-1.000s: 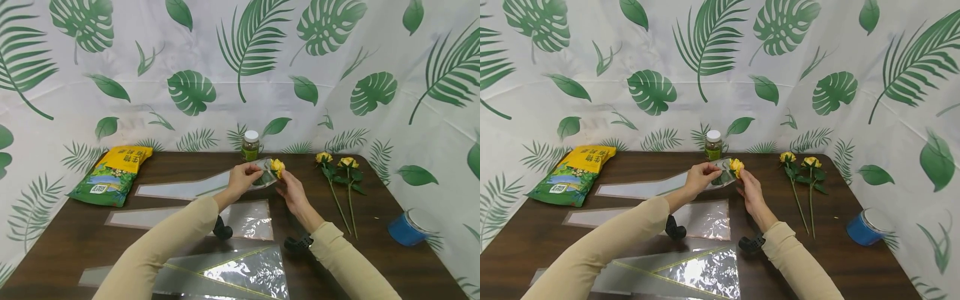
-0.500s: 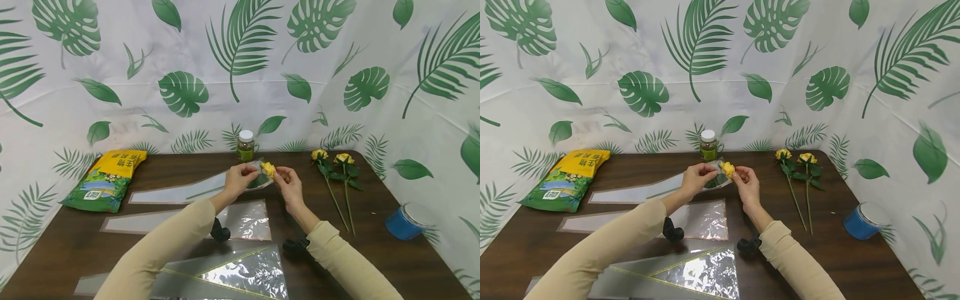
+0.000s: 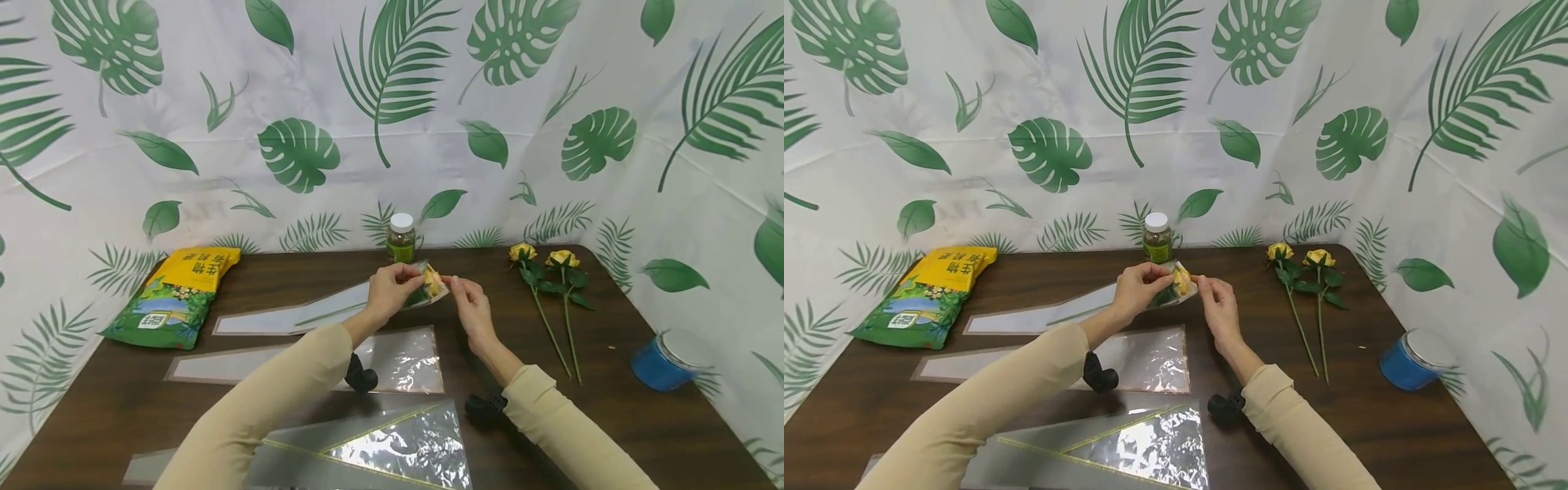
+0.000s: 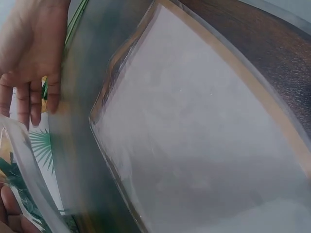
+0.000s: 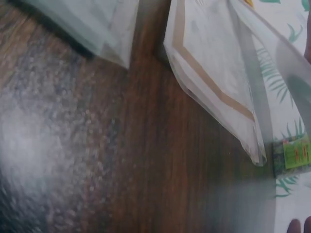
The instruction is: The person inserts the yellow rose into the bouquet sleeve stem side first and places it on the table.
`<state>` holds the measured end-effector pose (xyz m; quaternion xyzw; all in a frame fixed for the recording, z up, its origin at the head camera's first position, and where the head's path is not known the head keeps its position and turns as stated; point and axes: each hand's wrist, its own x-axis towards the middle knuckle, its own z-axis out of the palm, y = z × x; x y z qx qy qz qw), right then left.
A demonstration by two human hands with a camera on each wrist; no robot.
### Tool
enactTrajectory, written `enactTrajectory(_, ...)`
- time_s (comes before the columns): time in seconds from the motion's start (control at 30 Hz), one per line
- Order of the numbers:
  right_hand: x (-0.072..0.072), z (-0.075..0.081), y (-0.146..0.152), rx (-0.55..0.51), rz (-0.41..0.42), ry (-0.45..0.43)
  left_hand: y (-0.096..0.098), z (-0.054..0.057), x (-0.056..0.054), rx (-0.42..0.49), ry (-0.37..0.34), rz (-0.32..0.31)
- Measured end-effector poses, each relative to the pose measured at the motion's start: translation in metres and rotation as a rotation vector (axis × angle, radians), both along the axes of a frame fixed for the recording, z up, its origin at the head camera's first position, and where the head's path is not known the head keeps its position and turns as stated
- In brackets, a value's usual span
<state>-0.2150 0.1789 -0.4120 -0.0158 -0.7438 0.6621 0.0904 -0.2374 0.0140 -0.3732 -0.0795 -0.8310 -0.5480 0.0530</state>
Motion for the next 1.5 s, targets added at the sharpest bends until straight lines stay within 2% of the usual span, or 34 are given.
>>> enactTrajectory(0.13,0.0,0.0,-0.001,0.067,0.061,-0.051,0.0,0.0,-0.001,-0.009,0.025,0.002)
enactTrajectory(0.37,-0.006,-0.002,-0.006,0.094,0.138,-0.154,0.005,0.002,-0.002,-0.045,0.029,-0.03)
enactTrajectory(0.53,-0.014,-0.007,-0.008,0.014,0.13,-0.219,0.004,-0.004,-0.005,-0.064,0.06,-0.051)
enactTrajectory(0.7,-0.019,-0.016,-0.015,-0.08,0.091,-0.28,-0.009,-0.015,-0.009,-0.116,0.095,-0.072)
enactTrajectory(0.77,-0.021,-0.019,-0.018,-0.092,0.067,-0.263,-0.018,-0.019,-0.009,-0.173,0.099,-0.062)
enactTrajectory(0.83,-0.024,-0.021,-0.019,-0.105,0.048,-0.241,-0.027,-0.022,-0.009,-0.279,0.117,-0.062)
enactTrajectory(1.0,-0.029,-0.02,-0.018,-0.117,0.026,-0.212,-0.044,-0.023,-0.002,-0.659,0.148,-0.1)
enactTrajectory(1.13,-0.023,-0.016,-0.012,-0.035,-0.037,-0.171,-0.048,-0.028,0.004,-0.873,0.161,-0.129)
enactTrajectory(1.2,-0.02,-0.014,-0.007,0.035,-0.086,-0.133,-0.049,-0.031,0.004,-0.932,0.179,-0.137)
enactTrajectory(1.33,-0.015,-0.013,0.004,0.142,-0.158,-0.109,-0.053,-0.037,0.002,-0.963,0.212,-0.138)
enactTrajectory(1.43,-0.013,-0.014,0.012,0.157,-0.172,-0.149,-0.056,-0.039,0.0,-0.96,0.206,-0.124)
enactTrajectory(1.5,-0.013,-0.012,0.015,0.193,-0.149,-0.157,-0.057,-0.04,-0.001,-0.959,0.204,-0.13)
